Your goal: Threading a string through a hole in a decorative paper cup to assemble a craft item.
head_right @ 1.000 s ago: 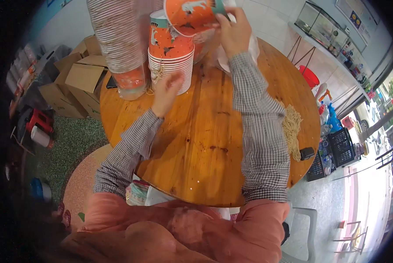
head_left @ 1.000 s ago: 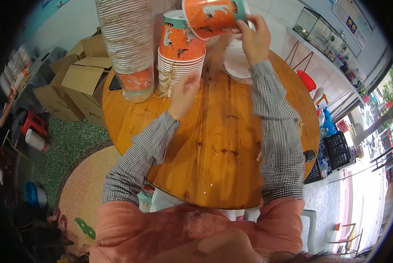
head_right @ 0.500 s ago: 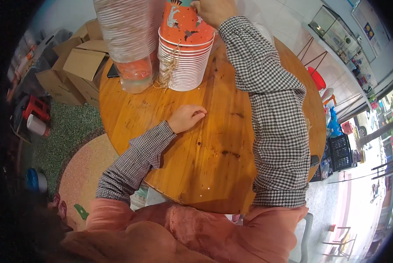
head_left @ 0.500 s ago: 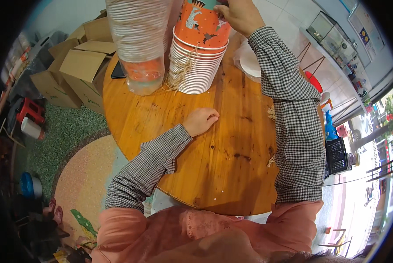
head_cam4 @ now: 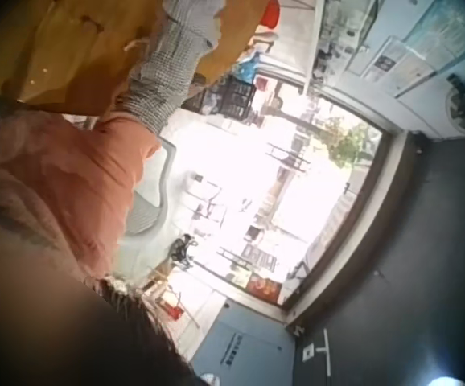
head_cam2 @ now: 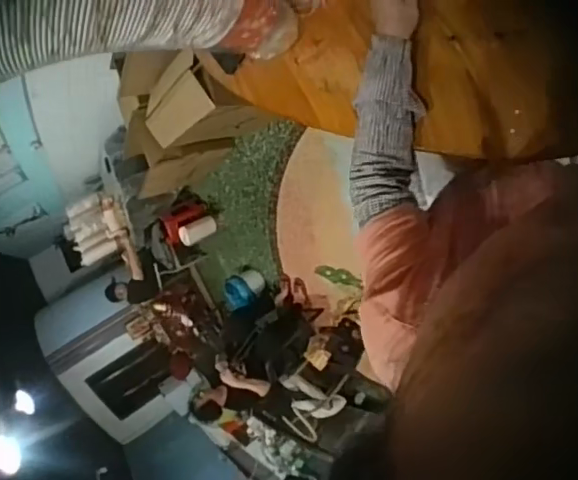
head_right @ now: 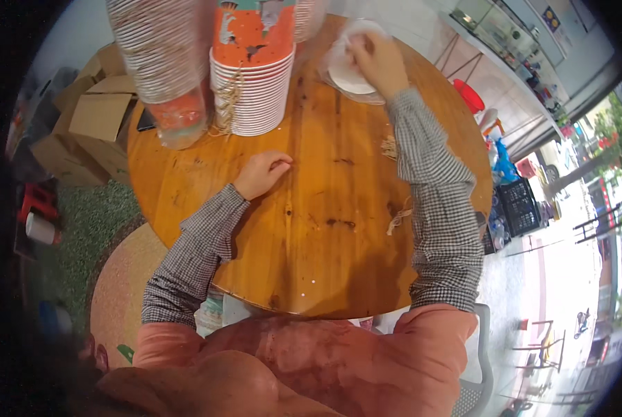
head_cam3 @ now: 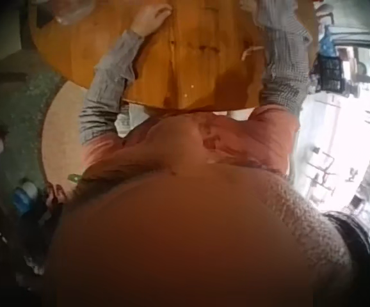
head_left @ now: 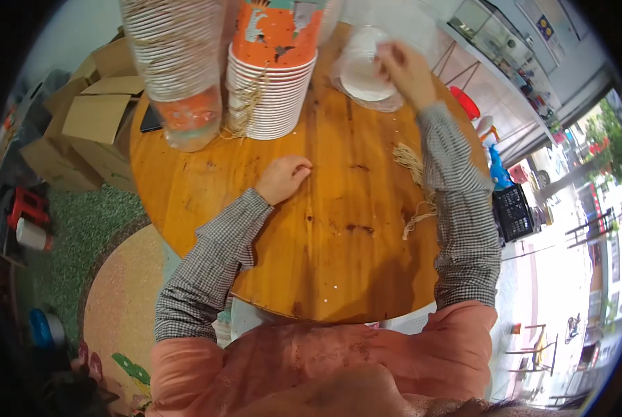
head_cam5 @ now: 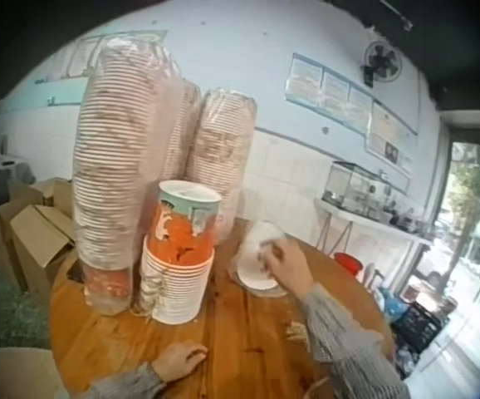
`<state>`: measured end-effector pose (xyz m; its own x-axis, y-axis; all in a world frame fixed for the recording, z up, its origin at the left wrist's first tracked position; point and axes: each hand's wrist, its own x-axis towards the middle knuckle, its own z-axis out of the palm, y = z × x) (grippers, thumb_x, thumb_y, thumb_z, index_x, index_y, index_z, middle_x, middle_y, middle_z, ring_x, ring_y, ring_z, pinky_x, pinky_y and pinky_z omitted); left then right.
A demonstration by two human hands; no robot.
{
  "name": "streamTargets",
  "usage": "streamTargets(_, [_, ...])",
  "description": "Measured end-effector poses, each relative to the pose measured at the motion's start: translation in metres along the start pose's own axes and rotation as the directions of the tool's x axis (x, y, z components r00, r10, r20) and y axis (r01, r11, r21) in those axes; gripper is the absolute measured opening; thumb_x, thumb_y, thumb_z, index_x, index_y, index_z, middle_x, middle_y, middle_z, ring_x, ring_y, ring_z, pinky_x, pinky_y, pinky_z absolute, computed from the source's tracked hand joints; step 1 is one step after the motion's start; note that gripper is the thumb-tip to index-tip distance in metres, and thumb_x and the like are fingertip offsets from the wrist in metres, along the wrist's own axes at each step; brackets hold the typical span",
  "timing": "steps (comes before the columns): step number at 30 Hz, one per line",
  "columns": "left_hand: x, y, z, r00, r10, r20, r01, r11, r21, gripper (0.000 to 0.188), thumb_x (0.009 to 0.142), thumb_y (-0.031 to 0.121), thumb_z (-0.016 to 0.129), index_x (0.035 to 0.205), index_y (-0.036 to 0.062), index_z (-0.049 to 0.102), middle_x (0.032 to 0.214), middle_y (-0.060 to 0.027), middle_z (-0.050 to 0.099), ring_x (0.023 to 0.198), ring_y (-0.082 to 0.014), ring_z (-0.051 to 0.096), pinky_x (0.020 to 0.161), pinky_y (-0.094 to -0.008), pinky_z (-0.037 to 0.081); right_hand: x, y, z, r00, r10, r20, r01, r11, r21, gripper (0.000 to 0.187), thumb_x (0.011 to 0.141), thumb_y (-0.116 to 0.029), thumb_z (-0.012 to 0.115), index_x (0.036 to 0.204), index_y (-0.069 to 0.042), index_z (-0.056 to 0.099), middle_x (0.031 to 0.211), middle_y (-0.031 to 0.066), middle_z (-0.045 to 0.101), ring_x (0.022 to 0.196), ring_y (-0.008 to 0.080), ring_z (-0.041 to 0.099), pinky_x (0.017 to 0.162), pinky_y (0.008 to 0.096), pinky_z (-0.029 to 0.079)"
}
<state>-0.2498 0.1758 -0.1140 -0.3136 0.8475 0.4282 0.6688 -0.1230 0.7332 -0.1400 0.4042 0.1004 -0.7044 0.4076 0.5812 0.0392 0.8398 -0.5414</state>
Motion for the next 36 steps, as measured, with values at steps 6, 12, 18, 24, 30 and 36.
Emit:
streamTargets(6, [0.007, 0.008, 0.002, 0.998, -0.023, 0.063, 0.025, 0.999, -0.024, 0.02, 0.089, 0.014, 0.062, 0.099, -0.0024, 0.066, 0.093, -0.0176, 0.067, 0.083, -0.0302, 0.065, 0.072, -0.037, 0.052, -0.085, 0.211, 0.025, 0.916, 0.291, -0.277, -0.354, 0.91, -0.215, 0.023, 0.087, -0.016, 0.061, 0.105, -0.003, 0.068, 0.076, 0.0112, 0.069, 0.065, 0.0205, 0.067, 0.063, 0.0316, 0.054])
streamTargets(12, [0.007, 0.012, -0.002, 0.995, -0.056, 0.078, 0.057, 0.998, -0.019, 0.017, 0.088, 0.011, 0.063, 0.099, -0.0024, 0.066, 0.094, -0.0176, 0.067, 0.085, -0.0318, 0.065, 0.073, -0.0368, 0.052, -0.057, 0.274, 0.08, 0.881, 0.312, -0.355, -0.426, 0.85, -0.309, 0.033, 0.084, -0.027, 0.062, 0.105, -0.002, 0.067, 0.092, 0.0189, 0.068, 0.093, 0.0394, 0.064, 0.085, 0.0388, 0.051])
streamTargets(18, [0.001, 0.014, -0.008, 0.989, -0.117, 0.087, 0.114, 0.993, 0.038, 0.017, 0.089, 0.01, 0.062, 0.101, -0.0021, 0.065, 0.098, -0.018, 0.066, 0.087, -0.0335, 0.064, 0.076, -0.0376, 0.052, -0.012, 0.26, 0.111, 0.601, 0.637, -0.482, -0.653, 0.74, 0.164, 0.032, 0.079, -0.02, 0.07, 0.105, -0.002, 0.062, 0.1, 0.02, 0.067, 0.1, 0.0361, 0.063, 0.089, 0.0434, 0.048])
streamTargets(24, [0.019, 0.028, 0.007, 0.981, -0.121, 0.151, 0.12, 0.993, 0.015, 0.017, 0.089, 0.01, 0.061, 0.101, -0.0021, 0.065, 0.098, -0.0178, 0.066, 0.088, -0.0334, 0.064, 0.075, -0.0368, 0.052, -0.013, 0.305, 0.083, 0.704, 0.561, -0.437, -0.506, 0.827, 0.245, 0.037, 0.081, -0.01, 0.066, 0.114, 0.002, 0.054, 0.091, 0.018, 0.067, 0.074, 0.0265, 0.067, 0.062, 0.0361, 0.054])
streamTargets(30, [0.013, 0.02, 0.003, 0.974, -0.19, 0.123, 0.187, 0.982, 0.031, 0.018, 0.089, 0.011, 0.061, 0.102, -0.0017, 0.066, 0.096, -0.0174, 0.067, 0.087, -0.0321, 0.065, 0.075, -0.0366, 0.052, -0.028, 0.268, 0.082, 0.774, 0.608, -0.179, -0.555, 0.786, 0.273, 0.054, 0.081, -0.01, 0.064, 0.129, 0.003, 0.043, 0.086, 0.0168, 0.066, 0.062, 0.0229, 0.066, 0.052, 0.0302, 0.055])
streamTargets(36, [0.024, 0.022, 0.019, 0.986, -0.124, 0.11, 0.119, 0.992, 0.044, 0.019, 0.09, 0.012, 0.061, 0.102, -0.0004, 0.066, 0.097, -0.0166, 0.067, 0.088, -0.0321, 0.065, 0.075, -0.0364, 0.052, -0.01, 0.262, 0.045, 0.766, 0.334, -0.55, -0.342, 0.935, 0.091, 0.08, 0.078, -0.015, 0.073, 0.143, 0.0, 0.028, 0.106, 0.0187, 0.061, 0.093, 0.0258, 0.064, 0.082, 0.0349, 0.052])
